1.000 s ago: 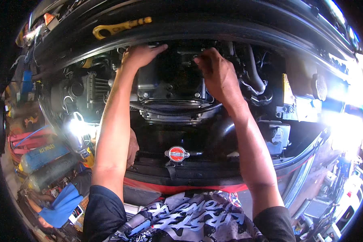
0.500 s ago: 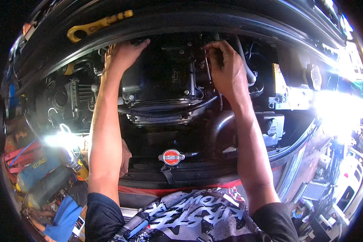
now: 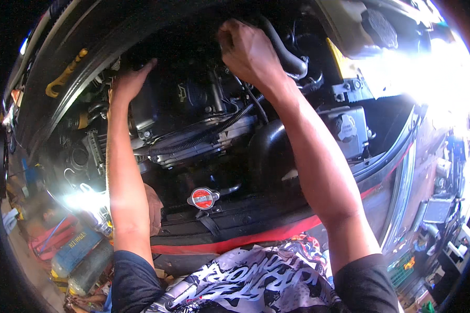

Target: Inspecting and manipulating electrical connectors and wiring on a car engine.

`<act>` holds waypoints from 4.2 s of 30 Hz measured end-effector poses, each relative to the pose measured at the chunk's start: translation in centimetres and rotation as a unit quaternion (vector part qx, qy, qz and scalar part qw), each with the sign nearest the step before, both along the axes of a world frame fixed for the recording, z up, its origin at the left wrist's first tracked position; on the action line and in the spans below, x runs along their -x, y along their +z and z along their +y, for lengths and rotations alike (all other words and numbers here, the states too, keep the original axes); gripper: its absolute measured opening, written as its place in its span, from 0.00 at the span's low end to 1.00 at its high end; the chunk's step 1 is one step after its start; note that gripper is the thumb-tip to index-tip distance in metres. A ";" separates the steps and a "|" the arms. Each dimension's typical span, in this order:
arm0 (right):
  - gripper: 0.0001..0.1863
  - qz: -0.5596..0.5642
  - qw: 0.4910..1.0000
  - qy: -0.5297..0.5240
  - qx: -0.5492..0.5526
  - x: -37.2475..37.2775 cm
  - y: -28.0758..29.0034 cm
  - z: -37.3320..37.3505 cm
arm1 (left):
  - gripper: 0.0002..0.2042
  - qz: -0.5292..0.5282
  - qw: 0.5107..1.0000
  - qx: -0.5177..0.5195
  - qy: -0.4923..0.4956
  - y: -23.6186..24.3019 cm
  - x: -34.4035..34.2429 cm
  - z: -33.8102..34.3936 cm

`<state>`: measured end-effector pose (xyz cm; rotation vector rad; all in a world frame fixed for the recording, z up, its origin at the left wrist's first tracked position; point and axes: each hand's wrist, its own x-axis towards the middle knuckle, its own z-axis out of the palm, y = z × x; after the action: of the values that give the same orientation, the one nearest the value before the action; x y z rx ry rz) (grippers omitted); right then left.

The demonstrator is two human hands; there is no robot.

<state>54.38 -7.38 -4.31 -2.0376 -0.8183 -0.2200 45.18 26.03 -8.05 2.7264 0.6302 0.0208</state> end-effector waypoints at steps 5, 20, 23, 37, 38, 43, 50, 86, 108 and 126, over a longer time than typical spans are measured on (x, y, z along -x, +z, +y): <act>0.09 -0.037 0.999 0.015 0.024 -1.5 -2.1 -0.9 | 0.51 0.024 1.000 0.015 -0.008 0.4 -0.6 -2.4; 0.10 0.102 0.971 0.094 0.194 1.2 0.9 -1.3 | 0.49 0.050 0.998 0.041 -0.009 -0.3 -1.8 -0.2; 0.09 -0.068 0.986 0.046 0.146 0.3 -1.9 0.6 | 0.51 0.038 0.997 0.050 0.055 -1.6 -2.7 0.5; 0.12 -0.014 0.976 -0.007 0.216 -1.6 -2.2 -0.6 | 0.55 0.070 0.997 -0.027 0.010 0.3 -1.4 -2.4; 0.12 -0.028 0.976 -0.001 0.215 -2.0 -2.3 -0.7 | 0.57 0.073 0.997 -0.030 0.006 0.9 -1.1 -2.0; 0.16 0.011 0.982 -0.038 0.185 -4.2 -1.7 0.8 | 0.56 0.040 0.999 0.022 0.013 2.3 0.1 -1.8; 0.26 -0.023 0.967 -0.009 0.254 -1.9 -3.8 4.3 | 0.53 0.036 0.998 0.035 0.043 1.5 0.1 -0.3; 0.16 0.021 0.969 -0.011 0.244 -2.3 -4.7 4.3 | 0.46 -0.001 0.998 -0.010 0.062 0.1 -0.4 -0.8; 0.15 -0.073 0.983 -0.018 0.167 -2.6 -5.3 3.7 | 0.43 0.020 0.997 -0.005 0.073 3.5 -0.9 -3.4; 0.14 -0.004 0.978 -0.003 0.209 -2.1 -3.2 4.7 | 0.35 -0.016 0.998 0.025 0.055 2.3 -1.1 -0.8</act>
<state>56.47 -2.64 -7.51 -2.4316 -0.9213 -0.0619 46.32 25.26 -5.77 2.6360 0.7599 0.0748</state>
